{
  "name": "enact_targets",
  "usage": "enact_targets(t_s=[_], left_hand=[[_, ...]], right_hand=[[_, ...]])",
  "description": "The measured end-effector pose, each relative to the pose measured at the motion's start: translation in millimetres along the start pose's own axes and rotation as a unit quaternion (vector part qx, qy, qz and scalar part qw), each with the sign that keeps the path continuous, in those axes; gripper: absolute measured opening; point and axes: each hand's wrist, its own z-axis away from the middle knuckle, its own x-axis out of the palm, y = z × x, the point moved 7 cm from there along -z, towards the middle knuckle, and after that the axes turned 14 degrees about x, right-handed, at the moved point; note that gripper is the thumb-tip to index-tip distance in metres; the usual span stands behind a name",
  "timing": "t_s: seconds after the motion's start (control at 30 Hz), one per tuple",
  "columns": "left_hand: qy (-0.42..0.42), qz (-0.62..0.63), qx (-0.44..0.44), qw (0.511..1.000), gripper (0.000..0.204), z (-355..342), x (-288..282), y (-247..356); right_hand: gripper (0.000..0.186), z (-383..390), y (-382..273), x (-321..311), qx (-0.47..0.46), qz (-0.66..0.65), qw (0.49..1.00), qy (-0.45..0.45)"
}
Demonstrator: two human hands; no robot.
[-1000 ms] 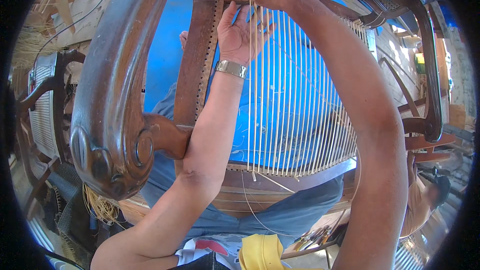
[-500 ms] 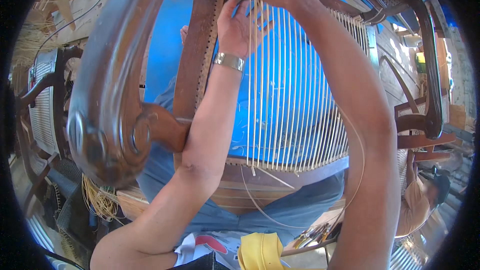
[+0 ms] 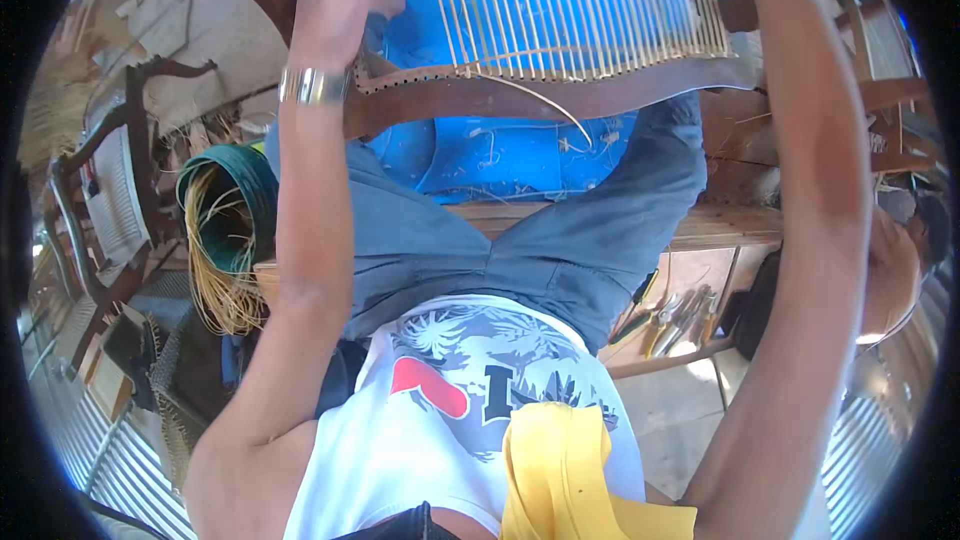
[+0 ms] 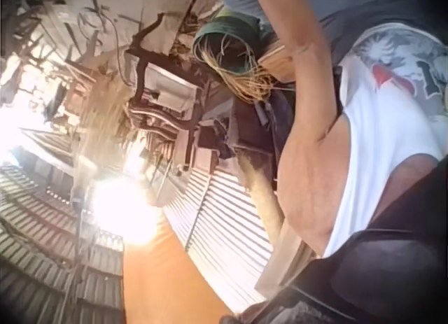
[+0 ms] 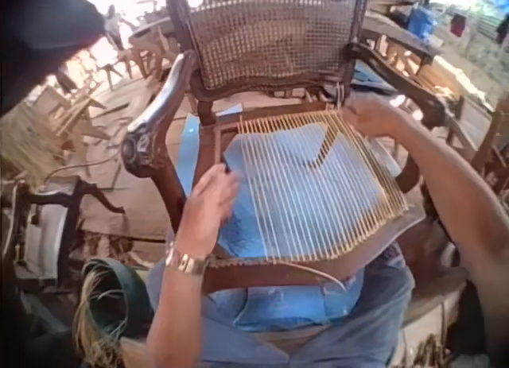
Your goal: Repairing a chair by weaving new straw material onto the seat frame.
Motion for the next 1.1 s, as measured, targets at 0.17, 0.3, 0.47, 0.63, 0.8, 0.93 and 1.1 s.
enact_targets(t_s=[0.17,0.3,0.47,0.63,0.8,0.93,1.1], left_hand=[[-0.291,-0.268,0.144,0.907,0.065,110,24,13],[-0.34,-0.309,0.179,0.87,0.052,144,42,-1],[-0.263,-0.369,0.284,0.845,0.023,127,51,-8],[-0.163,-0.267,0.137,0.94,0.023,87,31,-32],[-0.178,-0.146,0.044,0.972,0.026,87,29,-47],[-0.194,-0.311,0.214,0.905,0.026,108,35,-20],[-0.146,-0.386,0.261,0.873,0.03,115,43,-10]], right_hand=[[0.031,198,79,18,0.109,-0.145,0.982,-0.05],[0.021,301,4,41,0.168,-0.299,0.939,0.0],[0.034,348,-112,17,0.135,-0.223,0.943,0.208],[0.036,333,-138,32,0.086,-0.294,0.94,0.15],[0.04,295,-108,50,0.123,-0.205,0.964,0.113],[0.046,279,-97,68,0.099,-0.15,0.98,0.087],[0.067,267,-84,48,0.133,-0.119,0.958,0.223]])
